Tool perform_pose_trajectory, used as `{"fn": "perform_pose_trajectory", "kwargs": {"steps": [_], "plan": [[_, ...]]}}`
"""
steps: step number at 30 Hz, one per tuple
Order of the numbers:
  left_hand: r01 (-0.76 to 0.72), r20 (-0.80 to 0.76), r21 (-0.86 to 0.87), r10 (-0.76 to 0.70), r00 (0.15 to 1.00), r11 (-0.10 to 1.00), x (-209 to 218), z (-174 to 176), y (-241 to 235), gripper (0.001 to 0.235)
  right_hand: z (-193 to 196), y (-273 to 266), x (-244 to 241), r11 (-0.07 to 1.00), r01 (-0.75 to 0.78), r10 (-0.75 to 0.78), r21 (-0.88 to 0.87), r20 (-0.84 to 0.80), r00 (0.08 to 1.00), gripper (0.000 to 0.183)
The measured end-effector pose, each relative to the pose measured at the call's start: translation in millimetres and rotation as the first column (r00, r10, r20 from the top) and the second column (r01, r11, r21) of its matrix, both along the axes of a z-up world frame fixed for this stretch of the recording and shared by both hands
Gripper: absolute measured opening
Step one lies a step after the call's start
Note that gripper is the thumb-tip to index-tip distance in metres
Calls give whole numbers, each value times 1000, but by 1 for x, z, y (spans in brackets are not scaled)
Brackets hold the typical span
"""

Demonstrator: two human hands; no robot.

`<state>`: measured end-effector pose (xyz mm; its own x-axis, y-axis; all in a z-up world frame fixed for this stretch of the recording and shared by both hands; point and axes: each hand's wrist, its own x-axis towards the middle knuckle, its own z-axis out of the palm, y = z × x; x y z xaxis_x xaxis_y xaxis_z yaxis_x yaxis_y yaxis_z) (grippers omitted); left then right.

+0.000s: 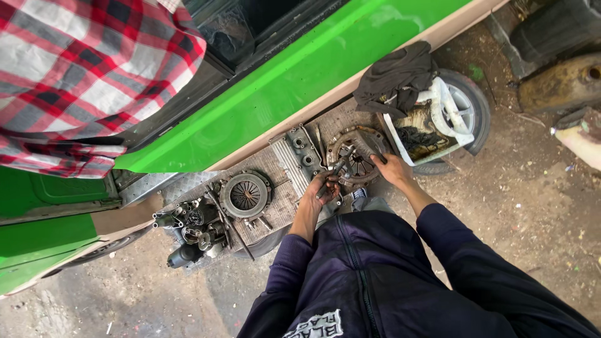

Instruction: The person uses a hammer and a metal rod to repeatedly strike a clutch pressure plate resting on a wooden workbench. The person holds the rod against the plate while striking it with the hammer, occasionally repositioning the rod to different points on the plate.

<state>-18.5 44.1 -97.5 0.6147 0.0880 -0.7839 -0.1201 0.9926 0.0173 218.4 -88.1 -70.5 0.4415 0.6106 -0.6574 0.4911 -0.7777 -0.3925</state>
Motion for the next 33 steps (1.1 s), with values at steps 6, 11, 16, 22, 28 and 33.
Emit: {"fn": "perform_pose_trajectory", "kwargs": {"steps": [6, 11, 16, 22, 28, 33], "plan": [[-84, 57, -111, 91, 994, 990, 1, -7, 2, 20, 4, 2, 5, 986, -146, 144, 83, 22, 989, 95], [-105, 52, -95, 111, 992, 990, -8, -4, 3, 22, 5, 5, -7, 994, -87, 82, -73, -65, 995, 95], [-83, 120, -134, 100, 988, 987, 6, -4, -2, 20, 6, -2, 2, 999, -22, 21, 42, 26, 999, 99], [-93, 46, -62, 96, 994, 994, -9, -2, 6, 20, 4, 8, -9, 997, -71, 73, 37, -73, 995, 97], [-99, 76, -106, 107, 991, 989, -13, -5, 3, 22, -5, 3, -9, 986, -61, 63, 153, -10, 998, 101], [-87, 54, -88, 91, 994, 992, -4, -15, -3, 26, -19, -5, 8, 996, 75, -77, -53, -46, 996, 98]]}}
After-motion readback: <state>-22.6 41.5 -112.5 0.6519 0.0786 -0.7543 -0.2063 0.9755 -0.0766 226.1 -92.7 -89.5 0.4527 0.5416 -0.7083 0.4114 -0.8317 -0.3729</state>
